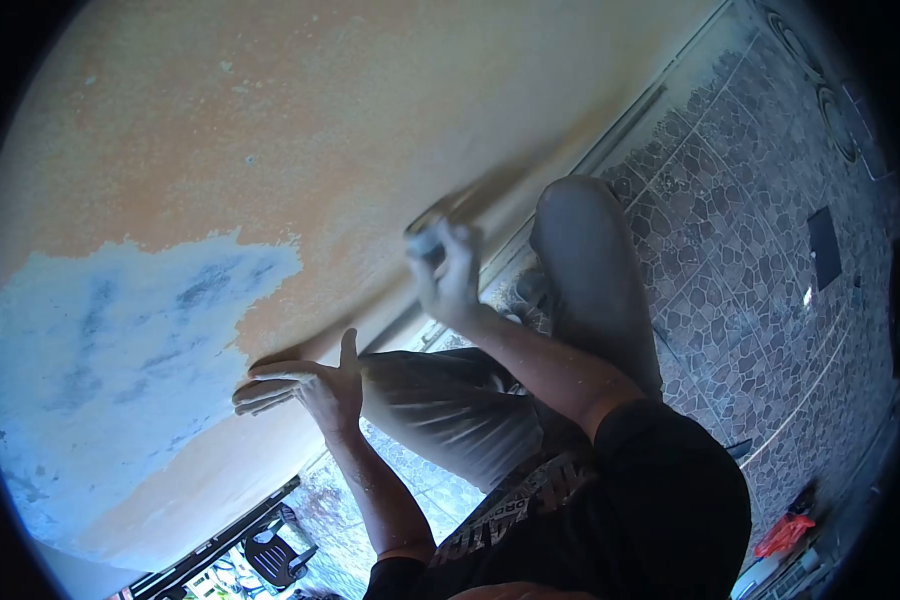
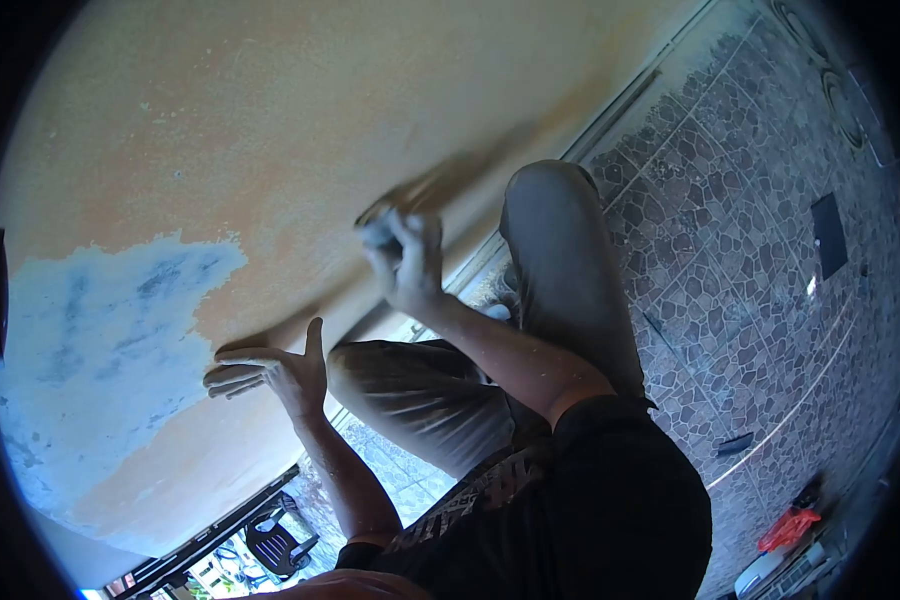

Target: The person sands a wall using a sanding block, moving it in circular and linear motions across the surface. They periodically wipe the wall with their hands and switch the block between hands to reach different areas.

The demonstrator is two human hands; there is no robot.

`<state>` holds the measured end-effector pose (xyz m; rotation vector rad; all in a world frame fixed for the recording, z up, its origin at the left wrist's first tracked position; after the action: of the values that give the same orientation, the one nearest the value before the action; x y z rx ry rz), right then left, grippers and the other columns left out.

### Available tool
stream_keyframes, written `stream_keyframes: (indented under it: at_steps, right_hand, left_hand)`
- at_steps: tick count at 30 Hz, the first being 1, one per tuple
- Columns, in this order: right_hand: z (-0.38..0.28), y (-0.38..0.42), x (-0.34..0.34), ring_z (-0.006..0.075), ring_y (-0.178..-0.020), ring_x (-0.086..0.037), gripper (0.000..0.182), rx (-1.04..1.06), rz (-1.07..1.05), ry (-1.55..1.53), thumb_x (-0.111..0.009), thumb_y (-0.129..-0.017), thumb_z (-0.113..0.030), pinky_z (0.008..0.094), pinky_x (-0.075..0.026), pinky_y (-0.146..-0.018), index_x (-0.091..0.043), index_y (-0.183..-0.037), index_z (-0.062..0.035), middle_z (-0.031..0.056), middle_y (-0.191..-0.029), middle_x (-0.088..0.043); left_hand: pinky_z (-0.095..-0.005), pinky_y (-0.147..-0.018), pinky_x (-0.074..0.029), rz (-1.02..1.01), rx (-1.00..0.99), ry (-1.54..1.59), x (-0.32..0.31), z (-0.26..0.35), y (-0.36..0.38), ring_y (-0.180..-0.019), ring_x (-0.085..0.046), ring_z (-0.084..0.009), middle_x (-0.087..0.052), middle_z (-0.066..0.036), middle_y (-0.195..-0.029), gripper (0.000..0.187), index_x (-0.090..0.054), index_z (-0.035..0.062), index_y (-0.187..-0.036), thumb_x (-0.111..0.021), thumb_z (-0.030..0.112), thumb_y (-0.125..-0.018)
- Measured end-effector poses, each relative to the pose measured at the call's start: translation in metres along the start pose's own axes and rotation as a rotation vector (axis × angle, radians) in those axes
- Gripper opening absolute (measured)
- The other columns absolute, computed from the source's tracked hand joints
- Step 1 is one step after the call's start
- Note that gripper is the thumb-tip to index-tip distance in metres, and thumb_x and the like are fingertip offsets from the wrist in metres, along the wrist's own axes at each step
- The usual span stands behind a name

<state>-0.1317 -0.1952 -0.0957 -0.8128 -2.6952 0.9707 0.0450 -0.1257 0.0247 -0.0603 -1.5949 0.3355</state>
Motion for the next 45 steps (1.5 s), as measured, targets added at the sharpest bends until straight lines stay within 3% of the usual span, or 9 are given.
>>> stream_keyframes:
  at_steps: [4, 11, 17, 21, 23, 29, 37, 43, 45]
  right_hand:
    - [0.035, 0.054, -0.018, 0.0281, -0.103, -0.053, 0.063, 0.151, -0.098, 0.051, -0.071, -0.090, -0.014, 0.0463, -0.041, -0.089, -0.038, -0.143, -0.0061, 0.0186, -0.119, -0.050]
    - [0.113, 0.042, -0.010, 0.0303, -0.104, -0.051, 0.047, -1.146, 0.485, -0.254, -0.051, -0.102, -0.017, 0.0432, -0.041, -0.093, -0.033, -0.137, 0.0091, 0.0225, -0.119, -0.048]
    - [-0.014, -0.025, 0.005, 0.0219, -0.097, -0.049, 0.057, -0.032, 0.056, 0.130, -0.062, -0.098, -0.014, 0.0377, -0.045, -0.084, -0.032, -0.142, 0.0068, 0.0161, -0.119, -0.050]
    - [0.099, 0.049, -0.010, 0.0321, -0.104, -0.050, 0.049, -0.636, 0.298, -0.098, -0.053, -0.102, -0.022, 0.0461, -0.042, -0.092, -0.035, -0.136, 0.0077, 0.0246, -0.118, -0.048]
    - [0.133, 0.078, -0.017, 0.0292, -0.102, -0.052, 0.046, -1.669, 0.384, -0.469, -0.046, -0.105, -0.020, 0.0418, -0.043, -0.090, -0.030, -0.135, 0.0107, 0.0259, -0.121, -0.046]
    - [-0.017, -0.004, -0.011, 0.0268, -0.100, -0.049, 0.048, -0.333, 0.114, -0.139, -0.048, -0.103, -0.015, 0.0416, -0.042, -0.089, -0.025, -0.139, 0.0070, 0.0186, -0.115, -0.041]
    - [0.091, 0.044, -0.012, 0.0202, -0.104, -0.053, 0.057, -1.129, 0.396, -0.074, -0.046, -0.108, -0.027, 0.0372, -0.046, -0.092, -0.023, -0.148, 0.0059, 0.0163, -0.118, -0.050]
    - [-0.014, -0.036, 0.007, 0.0225, -0.099, -0.050, 0.053, 0.057, 0.088, 0.222, -0.053, -0.103, -0.016, 0.0357, -0.045, -0.084, -0.031, -0.147, 0.0055, 0.0170, -0.114, -0.049]
    - [0.038, -0.006, -0.002, 0.0272, -0.098, -0.049, 0.053, -0.148, 0.187, 0.202, -0.054, -0.103, -0.018, 0.0397, -0.043, -0.086, -0.032, -0.145, 0.0055, 0.0191, -0.113, -0.048]
  left_hand:
    - [-0.0591, -0.109, -0.033, 0.061, -0.024, -0.061, -0.001, -0.003, 0.007, -0.126, -0.037, -0.0673, -0.025, -0.061, -0.132, 0.139, 0.029, -0.0236, -0.137, -0.079, 0.046, -0.083]
    - [-0.0606, -0.094, -0.045, 0.012, -0.029, 0.031, -0.010, -0.019, 0.014, -0.107, -0.054, -0.0651, -0.044, -0.057, -0.115, 0.139, 0.028, -0.0254, -0.136, -0.080, 0.046, -0.083]
    - [-0.0610, -0.102, -0.039, 0.055, -0.037, -0.052, -0.009, -0.010, 0.019, -0.119, -0.044, -0.0664, -0.026, -0.061, -0.129, 0.140, 0.029, -0.0251, -0.135, -0.080, 0.046, -0.083]
    - [-0.0612, -0.105, -0.036, 0.060, -0.029, 0.005, -0.007, -0.015, 0.014, -0.124, -0.039, -0.0667, -0.018, -0.062, -0.132, 0.141, 0.029, -0.0253, -0.135, -0.080, 0.046, -0.083]
    - [-0.0614, -0.105, -0.037, 0.040, -0.009, 0.040, -0.007, -0.015, 0.013, -0.123, -0.040, -0.0670, -0.019, -0.062, -0.131, 0.141, 0.029, -0.0259, -0.134, -0.080, 0.046, -0.083]
    - [-0.0618, -0.103, -0.039, -0.067, 0.068, 0.105, -0.008, -0.015, 0.012, -0.119, -0.042, -0.0678, -0.022, -0.062, -0.130, 0.141, 0.029, -0.0276, -0.133, -0.080, 0.047, -0.083]
    - [-0.0609, -0.099, -0.042, 0.027, -0.004, -0.061, -0.001, -0.006, 0.013, -0.112, -0.049, -0.0669, -0.033, -0.060, -0.124, 0.140, 0.028, -0.0290, -0.132, -0.080, 0.045, -0.083]
    - [-0.0595, -0.102, -0.040, 0.075, -0.051, -0.106, -0.007, -0.004, 0.011, -0.117, -0.046, -0.0668, -0.031, -0.062, -0.125, 0.141, 0.028, -0.0280, -0.133, -0.081, 0.045, -0.082]
    - [-0.0584, -0.104, -0.039, 0.019, 0.023, -0.071, 0.003, 0.003, 0.012, -0.120, -0.044, -0.0665, -0.028, -0.062, -0.126, 0.141, 0.028, -0.0278, -0.133, -0.081, 0.045, -0.082]
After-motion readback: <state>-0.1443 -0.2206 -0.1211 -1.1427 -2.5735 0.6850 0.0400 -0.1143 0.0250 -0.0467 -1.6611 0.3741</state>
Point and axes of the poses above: each hand's wrist, its own y-axis away from the middle knuckle, its own x-axis out of the back of the hand, z = x × y, the point moved 2 cm from there along -y, towards the middle knuckle
